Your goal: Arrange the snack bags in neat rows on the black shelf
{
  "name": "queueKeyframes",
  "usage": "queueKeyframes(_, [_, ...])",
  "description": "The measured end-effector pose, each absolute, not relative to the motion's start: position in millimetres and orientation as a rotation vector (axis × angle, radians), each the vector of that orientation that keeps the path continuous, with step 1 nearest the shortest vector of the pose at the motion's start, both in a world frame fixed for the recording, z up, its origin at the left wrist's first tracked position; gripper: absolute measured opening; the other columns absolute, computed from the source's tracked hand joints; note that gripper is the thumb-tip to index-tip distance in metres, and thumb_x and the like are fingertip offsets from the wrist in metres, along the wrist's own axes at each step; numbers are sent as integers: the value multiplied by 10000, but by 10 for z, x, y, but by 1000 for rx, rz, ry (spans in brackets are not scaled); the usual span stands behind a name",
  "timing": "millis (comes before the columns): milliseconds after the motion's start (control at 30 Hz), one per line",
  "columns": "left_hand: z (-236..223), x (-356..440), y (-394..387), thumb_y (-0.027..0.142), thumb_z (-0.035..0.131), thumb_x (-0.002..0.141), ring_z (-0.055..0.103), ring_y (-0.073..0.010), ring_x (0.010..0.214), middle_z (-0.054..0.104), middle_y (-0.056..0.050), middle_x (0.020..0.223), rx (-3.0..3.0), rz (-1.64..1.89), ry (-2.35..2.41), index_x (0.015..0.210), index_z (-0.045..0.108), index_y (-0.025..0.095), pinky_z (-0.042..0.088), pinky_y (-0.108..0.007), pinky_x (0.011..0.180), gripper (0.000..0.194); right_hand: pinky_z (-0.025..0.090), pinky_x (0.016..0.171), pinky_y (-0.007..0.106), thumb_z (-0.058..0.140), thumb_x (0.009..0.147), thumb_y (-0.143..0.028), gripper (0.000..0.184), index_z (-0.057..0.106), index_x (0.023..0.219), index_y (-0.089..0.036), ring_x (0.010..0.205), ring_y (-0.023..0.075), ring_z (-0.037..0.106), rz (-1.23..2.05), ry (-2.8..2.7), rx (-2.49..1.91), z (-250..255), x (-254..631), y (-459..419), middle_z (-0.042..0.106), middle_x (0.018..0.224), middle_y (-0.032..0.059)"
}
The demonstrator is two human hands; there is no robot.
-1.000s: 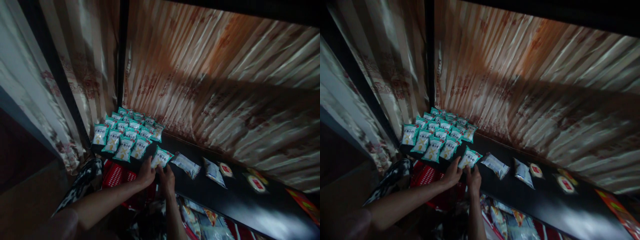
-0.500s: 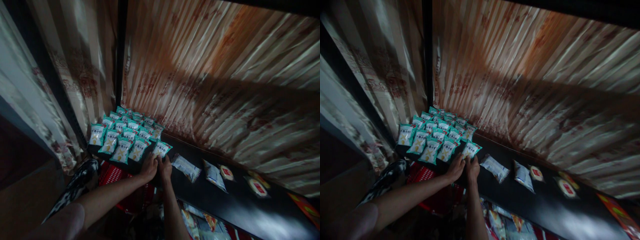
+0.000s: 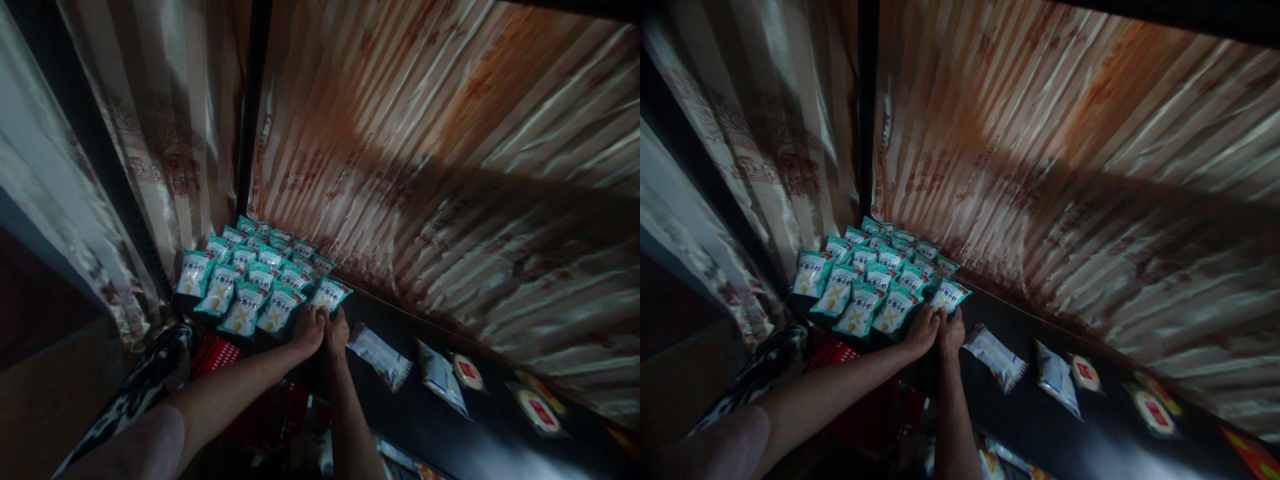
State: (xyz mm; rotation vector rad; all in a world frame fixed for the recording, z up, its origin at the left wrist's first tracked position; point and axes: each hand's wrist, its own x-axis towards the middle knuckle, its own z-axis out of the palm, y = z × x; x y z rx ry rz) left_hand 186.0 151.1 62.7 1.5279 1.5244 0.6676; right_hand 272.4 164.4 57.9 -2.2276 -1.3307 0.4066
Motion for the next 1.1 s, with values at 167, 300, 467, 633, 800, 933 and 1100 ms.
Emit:
queueKeyframes(167, [700,1856,1603,234,293,905,385,-209,1327,423,-150,1425,1520,679,1533,1298,475,80,268,-305,1113,460,443,779,318,411,865,-390,525,494,1289,-91,966,277,645,427,-1357,-2185,602,2717,1752,674,1077,173])
queueKeyframes(300, [729,1861,1670,244,287,913,435,-214,1290,472,-152,1386,1484,689,1539,1307,464,81,324,-306,1076,462,441,766,313,404,865,-394,519,500,1281,-99,943,267,646,423,-1376,-2165,602,2714,1832,677,1057,169])
queueKeyframes(467, [759,1852,1703,248,282,920,438,-199,1289,491,-160,1369,1462,690,1538,1331,440,61,316,-277,1075,478,438,757,309,411,853,-419,520,525,1249,-102,933,269,643,410,-1396,-2144,613,2714,1894,678,1042,169])
queueKeyframes(633, [728,1841,1691,252,295,921,433,-196,1293,474,-151,1386,1473,713,1536,1358,408,69,313,-281,1083,487,444,736,307,413,835,-466,516,575,1174,-112,865,258,648,365,-1421,-2099,610,2728,1908,693,966,145])
queueKeyframes(800, [622,1857,1706,256,297,917,476,-239,1256,498,-168,1359,1519,741,1543,1348,420,73,359,-346,1063,483,449,721,306,396,838,-465,507,579,1184,-142,869,245,638,448,-1473,-2102,587,2780,1957,690,970,121])
queueKeyframes(933, [579,1880,1734,251,306,911,475,-229,1258,507,-145,1358,1524,742,1539,1335,435,99,347,-352,1076,469,455,742,317,432,815,-470,576,512,1278,-136,879,246,636,418,-1414,-2053,560,2814,1984,686,996,117])
queueKeyframes(1100, [609,1866,1732,235,307,905,449,-214,1280,468,-157,1390,1540,730,1515,1354,407,72,324,-324,1089,487,462,727,305,428,809,-479,550,543,1255,-178,826,223,638,442,-1406,-1981,518,2810,1986,698,944,77])
